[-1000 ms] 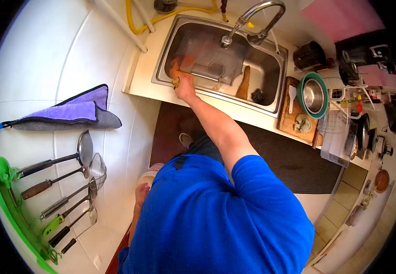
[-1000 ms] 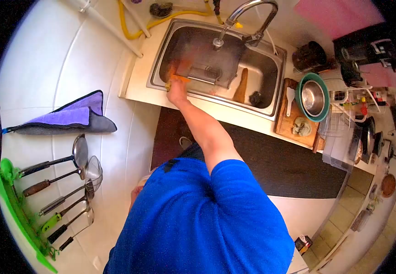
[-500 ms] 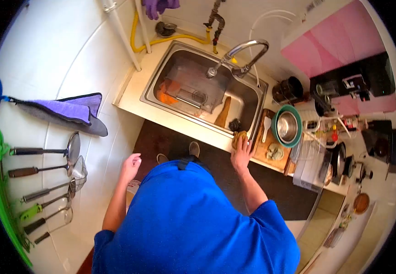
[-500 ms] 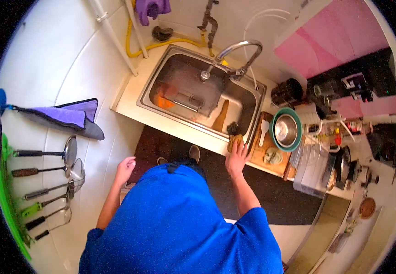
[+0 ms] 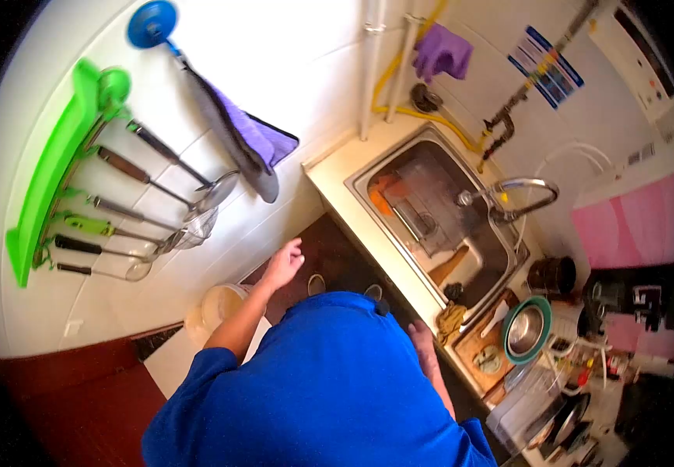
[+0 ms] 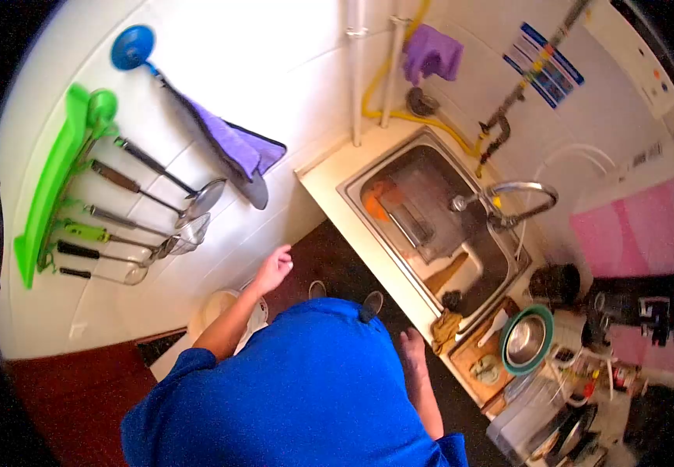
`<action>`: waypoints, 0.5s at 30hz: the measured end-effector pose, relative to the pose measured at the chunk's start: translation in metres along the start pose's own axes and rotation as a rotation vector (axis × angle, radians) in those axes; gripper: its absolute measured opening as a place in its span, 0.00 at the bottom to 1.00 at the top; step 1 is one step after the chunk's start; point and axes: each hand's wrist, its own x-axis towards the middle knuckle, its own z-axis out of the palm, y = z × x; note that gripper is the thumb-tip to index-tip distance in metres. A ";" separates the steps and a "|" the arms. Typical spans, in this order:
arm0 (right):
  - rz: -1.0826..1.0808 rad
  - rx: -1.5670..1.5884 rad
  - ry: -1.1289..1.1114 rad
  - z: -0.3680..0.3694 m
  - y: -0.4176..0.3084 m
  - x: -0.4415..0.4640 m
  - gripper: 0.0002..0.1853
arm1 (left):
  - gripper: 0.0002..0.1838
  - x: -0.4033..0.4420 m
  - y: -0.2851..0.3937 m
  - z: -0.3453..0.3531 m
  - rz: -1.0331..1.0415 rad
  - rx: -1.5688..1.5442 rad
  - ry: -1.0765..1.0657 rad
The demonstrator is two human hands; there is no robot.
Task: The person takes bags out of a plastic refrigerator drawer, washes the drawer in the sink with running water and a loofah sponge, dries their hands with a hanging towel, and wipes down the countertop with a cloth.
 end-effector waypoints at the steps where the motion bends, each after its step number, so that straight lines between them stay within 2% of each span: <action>1: -0.083 0.020 -0.111 -0.008 -0.021 0.024 0.29 | 0.28 0.009 0.013 -0.012 -0.015 -0.022 0.098; 3: -0.235 -0.096 -0.192 -0.016 -0.142 0.030 0.33 | 0.28 0.022 0.041 -0.036 -0.027 -0.046 0.296; 4: -0.477 -0.268 -0.222 -0.011 -0.195 0.040 0.37 | 0.27 0.028 0.052 -0.047 -0.012 -0.090 0.351; 6: -0.677 -0.154 -0.394 0.020 -0.301 0.047 0.41 | 0.26 0.034 0.079 -0.068 0.008 -0.139 0.425; 8: -0.906 -0.042 -0.468 0.057 -0.408 0.023 0.45 | 0.23 0.033 0.100 -0.081 0.138 -0.180 0.516; 11: -1.215 0.061 -0.298 0.117 -0.510 -0.003 0.49 | 0.19 0.038 0.103 -0.088 0.130 -0.320 0.463; 12: -1.354 0.102 -0.099 0.129 -0.533 -0.015 0.38 | 0.17 0.034 0.113 -0.090 0.135 -0.373 0.431; 13: -1.369 0.090 -0.106 0.136 -0.545 -0.011 0.38 | 0.17 0.033 0.116 -0.091 0.141 -0.383 0.448; 15: -1.411 0.100 -0.053 0.143 -0.566 -0.012 0.23 | 0.17 0.032 0.125 -0.095 0.170 -0.501 0.465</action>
